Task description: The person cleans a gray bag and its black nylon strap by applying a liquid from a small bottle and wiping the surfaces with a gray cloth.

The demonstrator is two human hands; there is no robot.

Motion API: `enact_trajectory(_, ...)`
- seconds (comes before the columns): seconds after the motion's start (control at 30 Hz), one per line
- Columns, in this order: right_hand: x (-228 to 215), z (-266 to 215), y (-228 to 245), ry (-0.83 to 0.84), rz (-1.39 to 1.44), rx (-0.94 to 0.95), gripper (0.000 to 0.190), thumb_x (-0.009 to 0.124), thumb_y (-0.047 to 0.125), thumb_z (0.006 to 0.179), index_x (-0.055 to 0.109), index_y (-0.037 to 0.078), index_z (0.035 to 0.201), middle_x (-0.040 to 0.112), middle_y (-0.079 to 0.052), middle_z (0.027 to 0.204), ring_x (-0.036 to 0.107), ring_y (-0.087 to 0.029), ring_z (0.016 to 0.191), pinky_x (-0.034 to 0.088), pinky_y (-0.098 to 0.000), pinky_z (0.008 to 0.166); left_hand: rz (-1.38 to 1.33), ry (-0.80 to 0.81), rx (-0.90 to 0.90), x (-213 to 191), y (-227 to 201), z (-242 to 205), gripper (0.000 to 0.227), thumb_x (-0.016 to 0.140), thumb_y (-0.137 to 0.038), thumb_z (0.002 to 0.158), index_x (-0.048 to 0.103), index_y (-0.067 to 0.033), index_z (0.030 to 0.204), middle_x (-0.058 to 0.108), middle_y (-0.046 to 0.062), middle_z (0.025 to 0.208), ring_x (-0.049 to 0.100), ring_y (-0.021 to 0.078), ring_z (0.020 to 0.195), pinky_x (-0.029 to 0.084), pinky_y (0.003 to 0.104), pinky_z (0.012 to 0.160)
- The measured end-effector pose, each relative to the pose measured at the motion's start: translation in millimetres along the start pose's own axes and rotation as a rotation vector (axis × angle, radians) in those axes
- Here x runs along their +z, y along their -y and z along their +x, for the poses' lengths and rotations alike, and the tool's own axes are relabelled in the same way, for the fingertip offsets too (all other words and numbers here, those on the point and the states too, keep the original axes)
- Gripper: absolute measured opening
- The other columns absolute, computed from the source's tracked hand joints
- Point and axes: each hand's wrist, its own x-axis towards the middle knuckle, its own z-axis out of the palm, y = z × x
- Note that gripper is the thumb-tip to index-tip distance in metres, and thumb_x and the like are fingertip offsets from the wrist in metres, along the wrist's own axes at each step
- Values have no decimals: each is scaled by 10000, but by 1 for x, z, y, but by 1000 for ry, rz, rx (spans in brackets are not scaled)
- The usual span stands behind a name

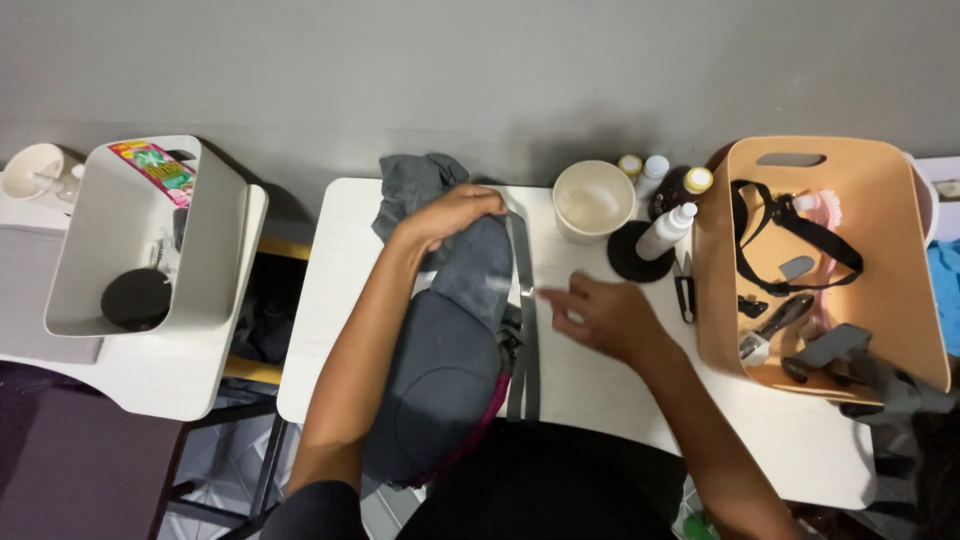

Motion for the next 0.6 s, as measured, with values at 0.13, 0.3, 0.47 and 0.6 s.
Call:
enact_trajectory(0.13, 21, -10, -16, -96, -229, -7, 228, 697, 187, 896, 736, 271, 1105, 477, 61, 743, 550, -112, 623, 461, -209, 521, 4, -12, -19, 7, -13, -16, 106, 705, -250, 829, 715, -148, 800, 516, -29, 657, 551, 112, 607, 481, 234, 552)
enact_trajectory(0.3, 33, -28, 0, 89, -43, 8, 169, 678, 278, 839, 686, 322, 1002, 505, 49, 737, 584, -194, 546, 447, -304, 472, 119, -81, 27, 23, -43, -39, 123, 716, -244, 817, 674, -151, 749, 462, -52, 649, 491, 81, 584, 373, 174, 485)
enact_trajectory(0.47, 48, -19, -14, 205, -100, 115, 214, 644, 290, 925, 700, 301, 1131, 575, -8, 836, 626, -256, 611, 479, -359, 494, 150, -103, 56, 17, -9, -7, 145, 742, -287, 809, 715, -146, 789, 542, -27, 676, 537, 87, 632, 421, 194, 499)
enact_trajectory(0.6, 47, -25, 7, 382, 199, 121, 75, 634, 313, 915, 664, 261, 959, 609, -8, 779, 692, -291, 659, 544, -391, 538, 181, -121, 77, 19, 13, 17, 147, 752, -242, 796, 754, -100, 836, 572, 10, 661, 560, 121, 614, 434, 204, 511)
